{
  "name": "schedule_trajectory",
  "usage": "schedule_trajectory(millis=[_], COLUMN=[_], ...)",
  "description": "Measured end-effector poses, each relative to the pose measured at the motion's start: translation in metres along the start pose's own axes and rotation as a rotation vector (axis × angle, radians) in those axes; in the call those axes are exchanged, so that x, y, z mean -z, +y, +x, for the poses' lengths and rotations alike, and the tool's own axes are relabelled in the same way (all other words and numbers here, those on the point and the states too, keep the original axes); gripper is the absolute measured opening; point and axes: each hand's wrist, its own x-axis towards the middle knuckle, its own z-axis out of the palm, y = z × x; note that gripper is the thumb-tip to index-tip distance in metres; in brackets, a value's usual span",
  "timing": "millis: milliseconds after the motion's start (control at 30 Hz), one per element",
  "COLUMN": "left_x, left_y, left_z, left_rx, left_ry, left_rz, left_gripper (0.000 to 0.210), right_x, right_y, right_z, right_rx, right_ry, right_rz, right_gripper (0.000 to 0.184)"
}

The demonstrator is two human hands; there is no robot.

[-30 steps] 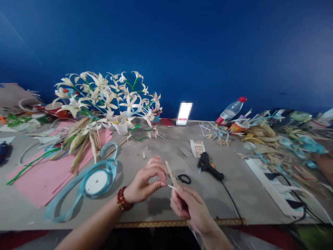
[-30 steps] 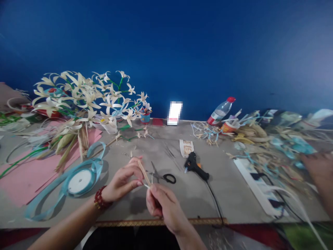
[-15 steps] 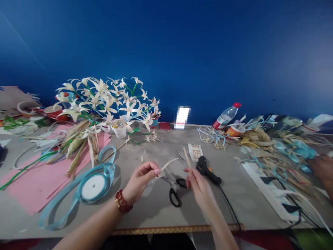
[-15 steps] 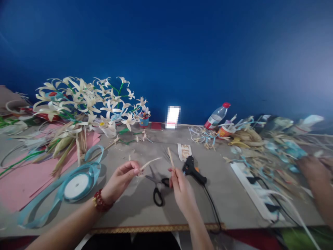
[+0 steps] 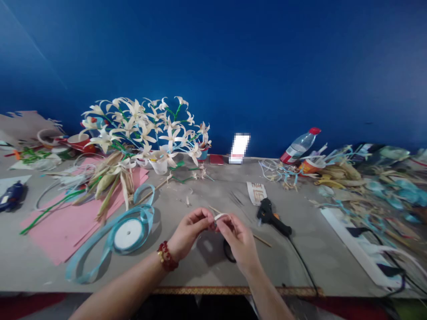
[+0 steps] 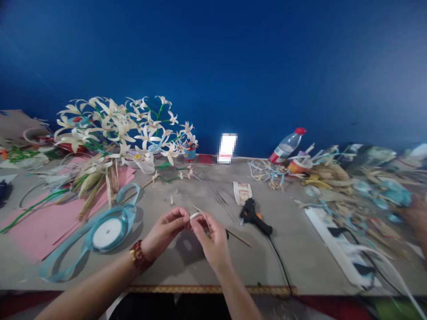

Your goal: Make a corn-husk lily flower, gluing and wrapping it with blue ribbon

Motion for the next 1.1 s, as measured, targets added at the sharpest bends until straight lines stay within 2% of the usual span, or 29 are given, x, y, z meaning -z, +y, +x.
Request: schedule_trajectory(millis=[133, 233, 333, 433, 567, 633, 700, 800, 867, 900, 967, 1000, 1100], left_x=[-0.001, -0.002, 0.0, 0.002, 0.002, 0.002, 0.002, 0.001, -0.002, -0.004, -0.008, -0.01, -0.012], left_y=[0.004, 0.007, 0.009, 0.01, 0.009, 0.009, 0.011, 0.018, 0.024, 0.027, 0.029, 0.029, 0.024], left_z=[-0.003, -0.005, -0.006, -0.004, -0.002, -0.002, -0.003, -0.008, -0.012, -0.014, -0.017, -0.018, -0.018], left_rx=[0.051, 0.132, 0.184, 0.179, 0.17, 0.166, 0.075, -0.291, -0.464, -0.476, -0.383, -0.311, -0.077], left_ry=[-0.053, -0.103, -0.094, -0.05, -0.062, -0.063, -0.015, 0.08, -0.029, -0.135, -0.318, -0.363, -0.375], left_rz=[0.036, 0.04, -0.017, -0.145, -0.238, -0.186, -0.024, 0.378, 0.625, 0.711, 0.784, 0.779, 0.648], left_gripper=[0.022, 0.021, 0.019, 0.014, 0.012, 0.013, 0.02, 0.033, 0.029, 0.023, 0.012, 0.013, 0.022], right_x=[-0.004, 0.001, 0.007, 0.011, 0.016, 0.02, 0.026, 0.035, 0.039, 0.04, 0.04, 0.038, 0.033], right_y=[0.005, 0.005, 0.003, 0.003, 0.003, 0.001, -0.004, -0.014, -0.021, -0.023, -0.026, -0.026, -0.023], right_z=[0.008, 0.01, 0.003, -0.007, -0.017, -0.019, -0.021, -0.024, -0.026, -0.026, -0.027, -0.027, -0.026], right_rx=[-0.091, -0.152, -0.127, -0.024, 0.121, 0.168, 0.161, 0.036, -0.061, -0.091, -0.115, -0.114, -0.117], right_ry=[0.059, 0.042, -0.039, -0.125, -0.059, -0.033, -0.055, -0.152, -0.219, -0.245, -0.284, -0.297, -0.295], right_rz=[0.145, 0.248, 0.314, 0.217, -0.04, -0.078, -0.057, -0.015, -0.006, -0.003, -0.005, -0.016, -0.051], right_gripper=[0.026, 0.029, 0.028, 0.026, 0.003, 0.007, 0.008, 0.008, 0.009, 0.009, 0.01, 0.011, 0.014])
